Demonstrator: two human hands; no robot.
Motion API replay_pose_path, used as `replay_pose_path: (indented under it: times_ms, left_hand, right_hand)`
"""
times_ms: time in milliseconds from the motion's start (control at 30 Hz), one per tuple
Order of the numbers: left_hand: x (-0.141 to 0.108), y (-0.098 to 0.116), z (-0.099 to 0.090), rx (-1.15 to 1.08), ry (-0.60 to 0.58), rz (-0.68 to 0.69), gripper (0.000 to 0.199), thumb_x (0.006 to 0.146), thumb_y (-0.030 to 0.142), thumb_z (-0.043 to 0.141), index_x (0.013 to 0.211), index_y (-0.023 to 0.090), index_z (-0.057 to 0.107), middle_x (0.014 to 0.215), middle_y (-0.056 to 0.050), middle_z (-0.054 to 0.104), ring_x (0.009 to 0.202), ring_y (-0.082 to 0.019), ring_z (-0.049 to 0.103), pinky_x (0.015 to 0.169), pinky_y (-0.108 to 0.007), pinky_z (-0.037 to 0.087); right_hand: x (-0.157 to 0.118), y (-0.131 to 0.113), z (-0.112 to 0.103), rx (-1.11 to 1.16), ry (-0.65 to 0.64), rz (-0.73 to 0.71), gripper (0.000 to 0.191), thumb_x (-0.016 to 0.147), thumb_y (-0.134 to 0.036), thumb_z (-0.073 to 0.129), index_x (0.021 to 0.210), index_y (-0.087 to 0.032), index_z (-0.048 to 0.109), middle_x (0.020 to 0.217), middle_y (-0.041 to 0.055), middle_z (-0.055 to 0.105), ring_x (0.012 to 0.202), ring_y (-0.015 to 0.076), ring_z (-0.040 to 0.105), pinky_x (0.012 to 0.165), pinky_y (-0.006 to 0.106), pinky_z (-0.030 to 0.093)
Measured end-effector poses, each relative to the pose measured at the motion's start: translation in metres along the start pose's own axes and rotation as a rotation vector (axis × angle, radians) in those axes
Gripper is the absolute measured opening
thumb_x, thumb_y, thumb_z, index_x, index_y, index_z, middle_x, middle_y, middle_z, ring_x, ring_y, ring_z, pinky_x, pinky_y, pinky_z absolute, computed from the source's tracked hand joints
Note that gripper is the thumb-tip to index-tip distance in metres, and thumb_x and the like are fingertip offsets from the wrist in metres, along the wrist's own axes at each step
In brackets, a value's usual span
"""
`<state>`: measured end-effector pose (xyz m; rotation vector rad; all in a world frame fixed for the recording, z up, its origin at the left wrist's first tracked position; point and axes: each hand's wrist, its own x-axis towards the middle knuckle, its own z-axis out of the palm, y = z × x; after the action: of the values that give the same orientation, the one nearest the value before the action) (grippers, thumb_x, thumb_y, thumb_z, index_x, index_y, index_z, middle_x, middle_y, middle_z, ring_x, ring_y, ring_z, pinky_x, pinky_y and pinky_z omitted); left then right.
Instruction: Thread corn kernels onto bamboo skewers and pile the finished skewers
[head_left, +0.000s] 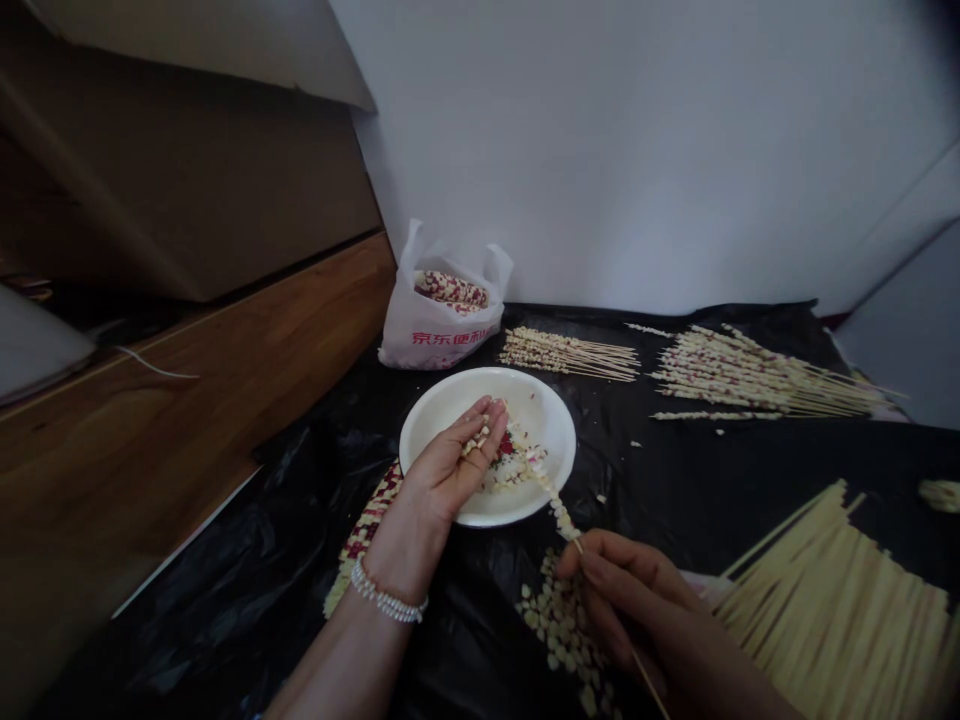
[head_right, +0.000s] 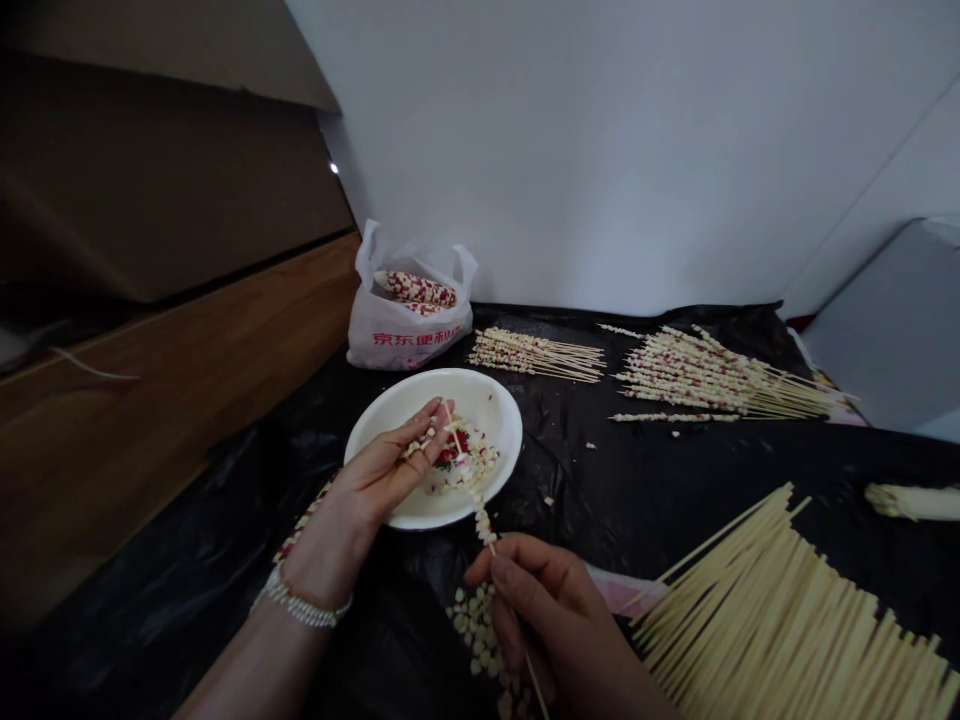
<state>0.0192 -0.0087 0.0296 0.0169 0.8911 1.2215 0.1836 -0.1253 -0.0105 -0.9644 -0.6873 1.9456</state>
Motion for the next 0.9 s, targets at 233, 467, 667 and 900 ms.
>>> replay_pose_path:
  times_ms: [233, 467, 667, 900]
  left_hand:
    - [0.001, 0.002, -0.003, -0.132, 0.008, 0.004, 0.042, 0.09, -0.001, 0.037, 0.128, 0.007, 0.052, 0.088, -0.007, 0.072, 0.077, -0.01, 0.07, 0.07, -0.015, 0.056]
    - [-0.003, 0.003, -0.002, -0.026, -0.024, 0.093, 0.05, 0.084, -0.007, 0.039, 0.127, 0.012, 0.055, 0.109, -0.011, 0.07, 0.097, -0.014, 0.068, 0.077, -0.016, 0.055]
    - [0.004, 0.002, -0.005, -0.026, -0.053, 0.109, 0.041, 0.084, -0.005, 0.047, 0.121, 0.009, 0.059, 0.093, -0.009, 0.072, 0.079, -0.012, 0.07, 0.07, -0.015, 0.056]
    - [0.011, 0.003, -0.01, -0.087, -0.07, 0.098, 0.038, 0.086, -0.001, 0.049, 0.122, 0.008, 0.057, 0.091, -0.009, 0.071, 0.076, -0.011, 0.069, 0.068, -0.015, 0.057]
  right_hand:
    - [-0.004, 0.002, 0.001, -0.046, -0.008, 0.028, 0.029, 0.079, -0.047, 0.071, 0.078, -0.018, 0.072, 0.038, -0.0083, 0.043, 0.037, 0.0041, 0.027, 0.039, 0.015, 0.019]
    - [-0.002, 0.006, -0.002, -0.02, -0.04, 0.052, 0.027, 0.08, -0.045, 0.071, 0.077, -0.019, 0.072, 0.039, -0.0083, 0.043, 0.036, 0.0037, 0.028, 0.039, 0.016, 0.019]
    - [-0.002, 0.004, -0.001, -0.037, -0.058, 0.048, 0.027, 0.08, -0.045, 0.071, 0.077, -0.019, 0.073, 0.039, -0.0075, 0.044, 0.037, 0.0033, 0.028, 0.039, 0.016, 0.018]
    - [-0.001, 0.008, -0.004, -0.017, -0.073, 0.05, 0.028, 0.079, -0.047, 0.071, 0.077, -0.02, 0.073, 0.037, -0.0076, 0.045, 0.034, 0.0034, 0.03, 0.038, 0.017, 0.019]
